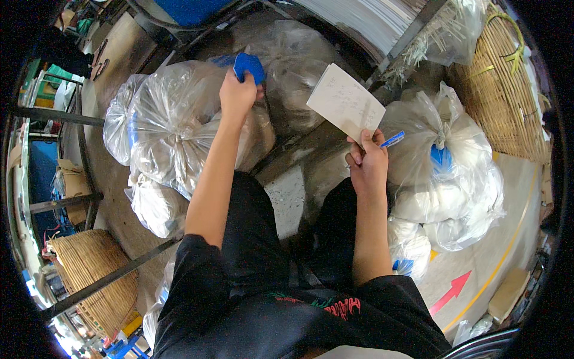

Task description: The person sits on the floor and labels large plastic-wrapped bags with blue adhesive labels. They write information on a notepad with a pen, then apply the labels to the bags and continue writing.

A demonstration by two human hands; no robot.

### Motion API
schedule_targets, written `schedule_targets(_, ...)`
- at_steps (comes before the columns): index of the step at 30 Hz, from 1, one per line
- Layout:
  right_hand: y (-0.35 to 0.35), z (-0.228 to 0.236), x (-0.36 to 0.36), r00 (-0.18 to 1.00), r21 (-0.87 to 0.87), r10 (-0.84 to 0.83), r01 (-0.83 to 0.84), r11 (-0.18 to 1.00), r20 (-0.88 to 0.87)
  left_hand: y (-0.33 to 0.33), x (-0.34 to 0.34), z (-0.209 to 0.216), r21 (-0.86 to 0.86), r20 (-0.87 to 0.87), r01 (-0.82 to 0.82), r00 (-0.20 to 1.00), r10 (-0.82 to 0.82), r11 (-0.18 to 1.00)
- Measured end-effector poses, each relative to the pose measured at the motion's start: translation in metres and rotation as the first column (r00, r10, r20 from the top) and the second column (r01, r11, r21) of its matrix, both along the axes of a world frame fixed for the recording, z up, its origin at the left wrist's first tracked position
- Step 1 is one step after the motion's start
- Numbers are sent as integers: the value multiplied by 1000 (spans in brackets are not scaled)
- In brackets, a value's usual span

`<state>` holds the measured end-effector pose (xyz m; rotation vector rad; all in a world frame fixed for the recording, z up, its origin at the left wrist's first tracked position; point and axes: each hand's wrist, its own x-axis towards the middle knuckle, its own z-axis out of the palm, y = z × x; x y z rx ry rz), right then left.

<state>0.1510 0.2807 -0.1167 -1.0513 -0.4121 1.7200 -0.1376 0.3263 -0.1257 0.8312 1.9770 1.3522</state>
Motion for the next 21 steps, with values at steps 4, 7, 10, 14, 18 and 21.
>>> schedule_targets(4,7,-1,-1,999,-134,-29,25,991,-24,61,-1,-34,-79,-399,-9,917,-23,997)
schedule_targets(7,12,-7,2,998,-156,-27,18,988,-53,106,2,-58,-227,-746,18,639,-186,974)
schedule_targets(10,13,-5,4,995,-161,0,-16,987,-96,138,2,-84,-327,-765,136,543,-346,935)
schedule_targets(14,11,-6,5,988,-123,36,-55,991,-148,173,-12,-106,-386,-785,216,433,-442,897)
schedule_targets(18,15,-5,8,991,-159,26,-47,986,-131,197,-7,-123,-360,-594,233,689,-415,903)
schedule_targets(21,17,-5,10,994,-176,33,-52,983,-109,207,-17,-154,-292,-652,345,611,-450,892)
